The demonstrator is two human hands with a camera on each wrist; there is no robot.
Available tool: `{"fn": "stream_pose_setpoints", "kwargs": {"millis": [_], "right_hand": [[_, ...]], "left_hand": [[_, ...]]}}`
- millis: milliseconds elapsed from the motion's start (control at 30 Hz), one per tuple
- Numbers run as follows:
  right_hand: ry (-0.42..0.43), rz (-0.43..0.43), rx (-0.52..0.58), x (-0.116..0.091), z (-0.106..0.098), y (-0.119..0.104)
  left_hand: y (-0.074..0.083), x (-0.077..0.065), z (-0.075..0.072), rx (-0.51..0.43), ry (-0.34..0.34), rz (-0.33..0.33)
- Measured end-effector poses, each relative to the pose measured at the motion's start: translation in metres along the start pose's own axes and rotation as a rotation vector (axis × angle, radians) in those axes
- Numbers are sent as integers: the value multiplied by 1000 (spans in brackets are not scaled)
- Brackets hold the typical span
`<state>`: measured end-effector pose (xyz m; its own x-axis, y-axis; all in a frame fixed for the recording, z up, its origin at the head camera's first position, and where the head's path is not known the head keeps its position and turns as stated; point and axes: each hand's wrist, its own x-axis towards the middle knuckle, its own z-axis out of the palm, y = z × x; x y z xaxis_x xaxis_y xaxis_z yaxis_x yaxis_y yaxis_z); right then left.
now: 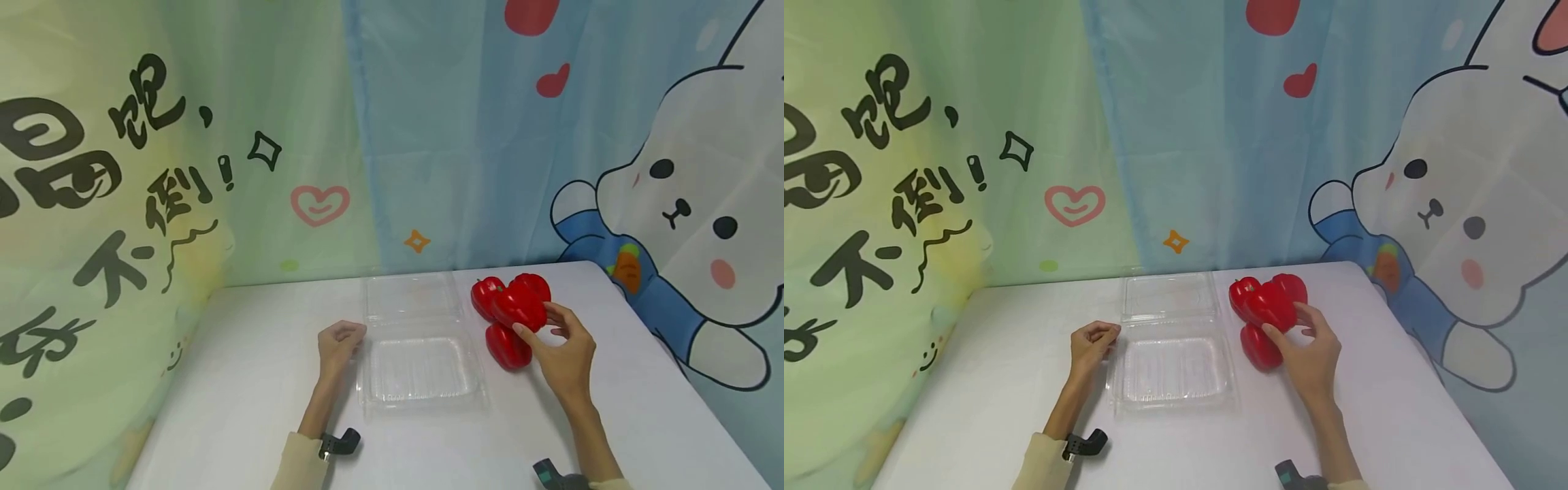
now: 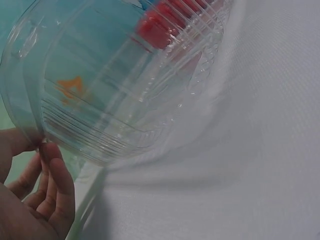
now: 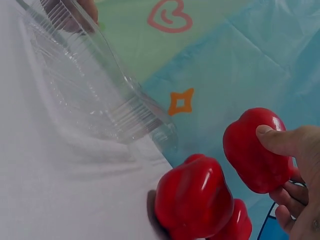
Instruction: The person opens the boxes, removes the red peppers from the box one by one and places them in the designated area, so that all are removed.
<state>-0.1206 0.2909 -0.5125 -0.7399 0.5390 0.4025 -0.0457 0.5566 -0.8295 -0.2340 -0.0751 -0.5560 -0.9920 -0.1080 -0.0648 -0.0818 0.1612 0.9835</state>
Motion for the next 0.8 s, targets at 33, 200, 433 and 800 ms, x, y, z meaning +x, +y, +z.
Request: {"fn": "stream_pose_setpoints", "kwargs": {"millis": [33,200,433,800], "right_hand": [[9,7,-2,-1,-1,1],[56,36,-3,-3,-5,5],[102,38,22,-3,-10,13],[175,134,2,-12,-10,26]], "left_hand": [[0,0,0,4,1,-1],[1,-2,0,-3,-1,-9],[1,-2,2,2,-5,-6],[1,-5,2,5,2,-8]]}}
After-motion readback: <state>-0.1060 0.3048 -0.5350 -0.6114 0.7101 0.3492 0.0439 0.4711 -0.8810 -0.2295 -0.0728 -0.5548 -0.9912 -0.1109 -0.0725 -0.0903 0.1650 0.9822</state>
